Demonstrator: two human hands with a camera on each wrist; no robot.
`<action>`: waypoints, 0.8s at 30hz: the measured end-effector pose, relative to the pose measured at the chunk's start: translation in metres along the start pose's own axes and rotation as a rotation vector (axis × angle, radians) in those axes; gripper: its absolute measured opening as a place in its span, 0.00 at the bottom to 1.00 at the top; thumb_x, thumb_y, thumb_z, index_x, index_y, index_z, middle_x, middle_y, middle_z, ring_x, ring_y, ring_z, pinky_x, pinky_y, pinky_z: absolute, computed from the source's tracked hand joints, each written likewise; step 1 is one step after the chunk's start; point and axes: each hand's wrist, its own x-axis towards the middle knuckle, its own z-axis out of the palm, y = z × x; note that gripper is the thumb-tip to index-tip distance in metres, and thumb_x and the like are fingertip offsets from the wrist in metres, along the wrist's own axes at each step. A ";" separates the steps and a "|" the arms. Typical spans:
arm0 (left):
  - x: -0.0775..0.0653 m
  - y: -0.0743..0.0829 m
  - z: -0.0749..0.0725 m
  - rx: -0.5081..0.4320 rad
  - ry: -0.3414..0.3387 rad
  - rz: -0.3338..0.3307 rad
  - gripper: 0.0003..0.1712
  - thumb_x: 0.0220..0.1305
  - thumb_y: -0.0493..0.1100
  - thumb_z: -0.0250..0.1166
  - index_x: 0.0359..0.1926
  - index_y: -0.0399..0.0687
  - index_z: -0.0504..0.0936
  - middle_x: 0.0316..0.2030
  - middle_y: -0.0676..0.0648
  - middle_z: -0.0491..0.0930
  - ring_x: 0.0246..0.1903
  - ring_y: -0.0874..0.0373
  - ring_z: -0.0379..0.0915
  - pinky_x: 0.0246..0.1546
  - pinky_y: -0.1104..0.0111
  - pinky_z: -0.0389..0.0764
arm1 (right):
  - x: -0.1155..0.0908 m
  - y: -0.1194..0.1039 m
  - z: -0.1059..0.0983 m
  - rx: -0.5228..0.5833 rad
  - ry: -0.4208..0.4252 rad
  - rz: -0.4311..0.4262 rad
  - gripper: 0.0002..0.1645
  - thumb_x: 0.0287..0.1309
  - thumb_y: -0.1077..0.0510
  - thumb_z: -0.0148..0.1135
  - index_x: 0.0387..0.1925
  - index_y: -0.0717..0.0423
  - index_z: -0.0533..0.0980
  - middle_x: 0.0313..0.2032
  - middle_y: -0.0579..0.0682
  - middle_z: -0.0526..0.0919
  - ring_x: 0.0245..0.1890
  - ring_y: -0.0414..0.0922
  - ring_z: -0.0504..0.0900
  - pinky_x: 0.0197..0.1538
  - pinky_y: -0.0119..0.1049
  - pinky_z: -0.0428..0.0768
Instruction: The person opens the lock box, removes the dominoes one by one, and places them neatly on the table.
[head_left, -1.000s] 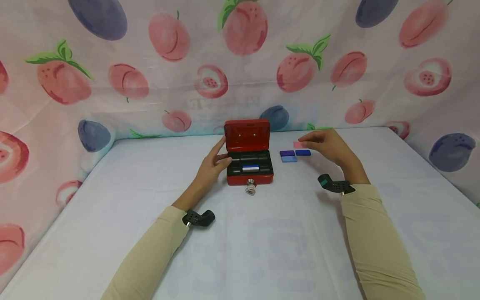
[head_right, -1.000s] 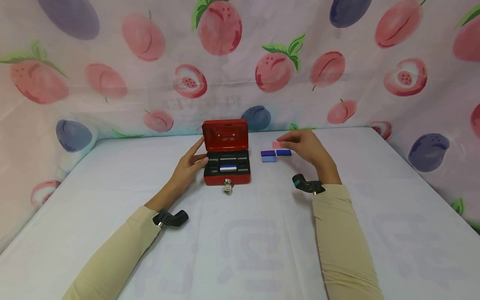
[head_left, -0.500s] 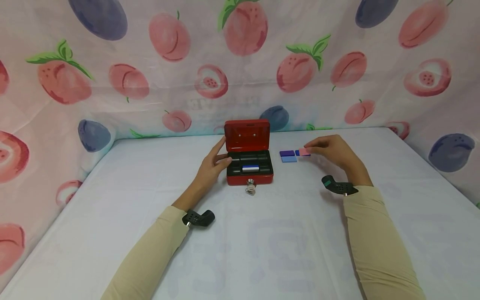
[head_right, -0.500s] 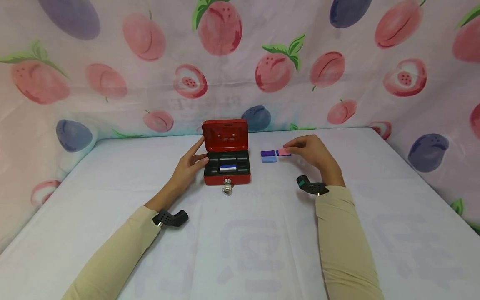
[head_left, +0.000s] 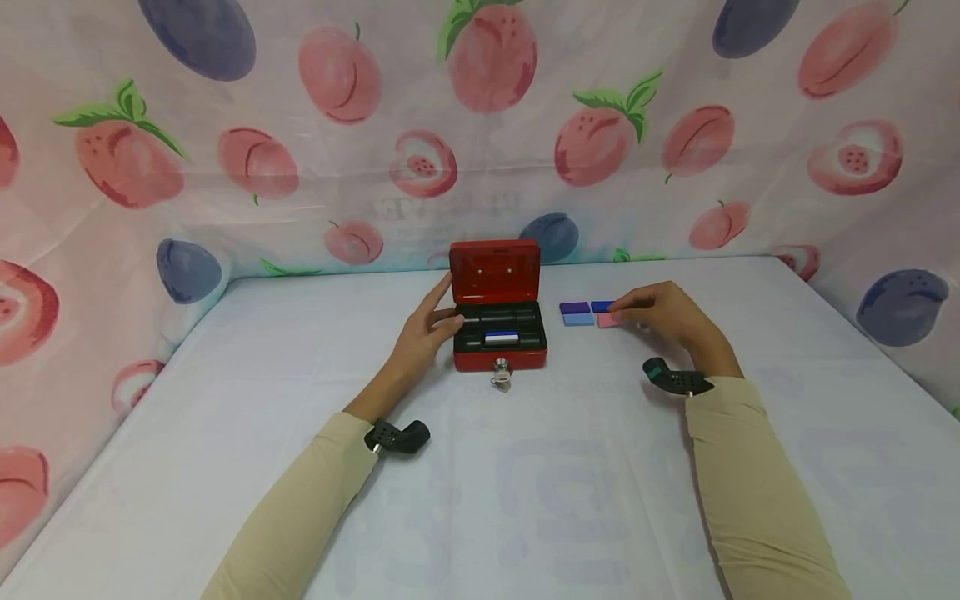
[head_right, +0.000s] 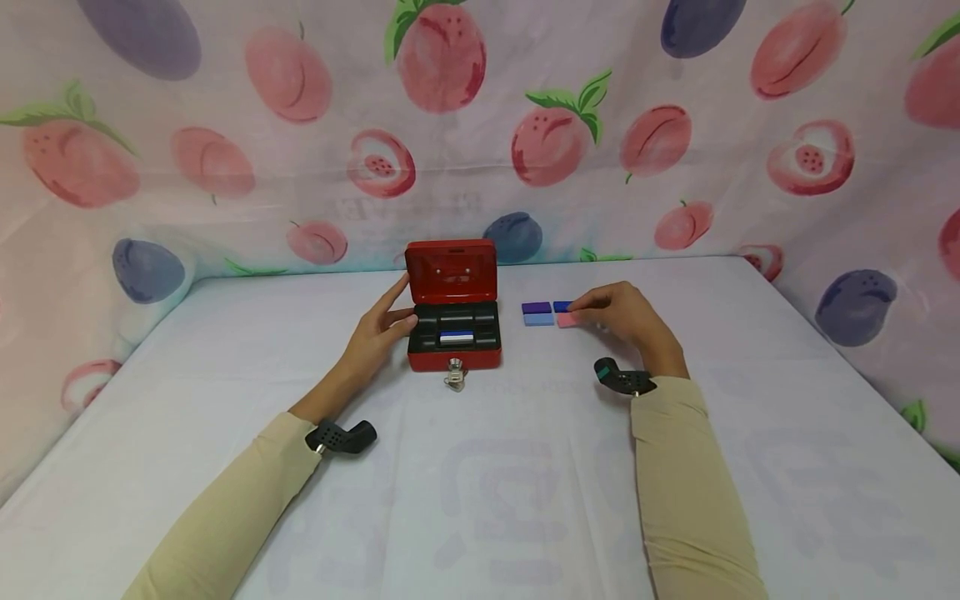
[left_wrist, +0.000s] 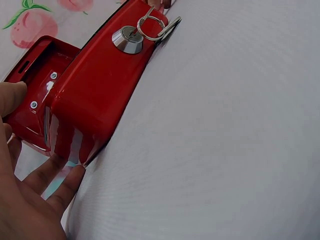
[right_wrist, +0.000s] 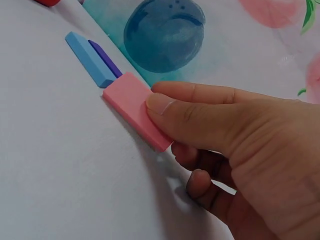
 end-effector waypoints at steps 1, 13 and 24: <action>0.000 0.000 0.000 -0.001 0.000 -0.002 0.39 0.70 0.40 0.55 0.75 0.46 0.47 0.73 0.42 0.48 0.64 0.39 0.60 0.59 0.49 0.68 | 0.000 0.000 0.000 -0.004 0.000 -0.002 0.15 0.55 0.48 0.69 0.42 0.49 0.85 0.48 0.53 0.81 0.44 0.50 0.72 0.42 0.39 0.74; -0.001 0.002 0.000 0.011 0.005 -0.011 0.39 0.70 0.40 0.56 0.75 0.47 0.47 0.73 0.42 0.48 0.64 0.39 0.60 0.59 0.48 0.68 | -0.001 0.004 0.002 -0.063 -0.013 -0.027 0.15 0.58 0.52 0.67 0.46 0.51 0.84 0.49 0.54 0.78 0.50 0.53 0.70 0.54 0.50 0.72; -0.001 0.002 0.000 0.006 0.003 -0.018 0.39 0.70 0.41 0.55 0.75 0.47 0.47 0.73 0.43 0.48 0.64 0.39 0.59 0.59 0.48 0.67 | -0.002 0.009 0.003 -0.072 -0.007 -0.040 0.16 0.60 0.51 0.65 0.48 0.50 0.83 0.51 0.54 0.76 0.53 0.54 0.68 0.56 0.53 0.69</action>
